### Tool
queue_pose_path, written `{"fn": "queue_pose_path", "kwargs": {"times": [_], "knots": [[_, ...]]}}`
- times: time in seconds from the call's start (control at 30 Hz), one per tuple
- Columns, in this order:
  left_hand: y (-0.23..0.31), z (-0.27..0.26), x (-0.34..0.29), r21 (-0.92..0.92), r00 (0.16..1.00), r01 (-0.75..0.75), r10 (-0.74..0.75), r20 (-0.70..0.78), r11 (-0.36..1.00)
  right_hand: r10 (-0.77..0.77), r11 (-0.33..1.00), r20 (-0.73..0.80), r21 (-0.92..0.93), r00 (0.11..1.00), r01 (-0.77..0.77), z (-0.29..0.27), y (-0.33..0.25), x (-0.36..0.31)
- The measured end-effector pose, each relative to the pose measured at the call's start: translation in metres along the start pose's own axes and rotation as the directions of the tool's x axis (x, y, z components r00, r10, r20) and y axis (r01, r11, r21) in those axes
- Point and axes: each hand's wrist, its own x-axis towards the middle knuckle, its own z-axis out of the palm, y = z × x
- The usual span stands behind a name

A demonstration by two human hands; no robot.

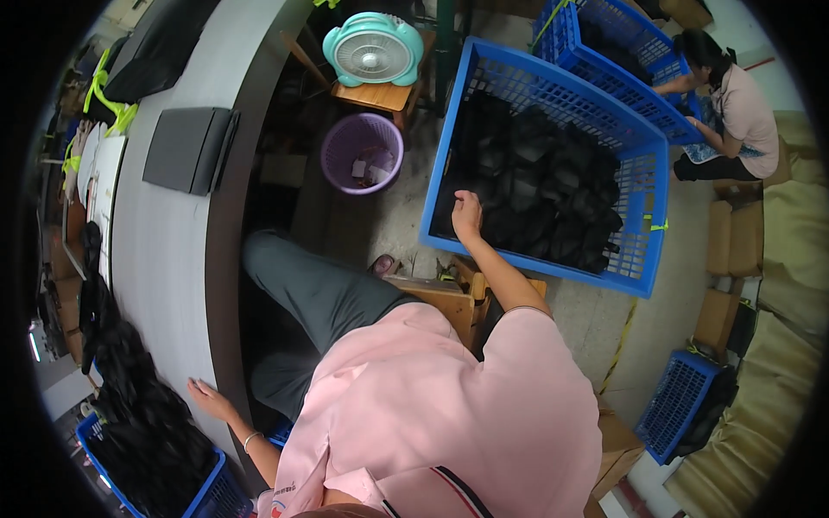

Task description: Inspecting and sorting black garment pieces at a workstation.

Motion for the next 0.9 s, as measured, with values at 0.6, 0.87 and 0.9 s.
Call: {"fn": "queue_pose_path", "kwargs": {"times": [0.6, 0.87, 0.9], "knots": [[-0.002, -0.002, -0.001, 0.072, 0.988, 0.141, -0.145, 0.053, 0.987, 0.474, 0.868, 0.202, 0.059, 0.857, -0.494, 0.101, 0.115, 0.138], [-0.006, 0.001, 0.016, 0.119, 0.969, 0.211, -0.224, 0.107, 0.97, 0.679, 0.265, 0.34, 0.713, 0.651, -0.649, 0.079, 0.089, 0.178], [-0.002, 0.003, 0.023, 0.146, 0.953, 0.252, -0.272, 0.131, 0.957, 0.641, 0.256, 0.308, 0.778, 0.703, -0.574, 0.066, 0.088, 0.181]]}}
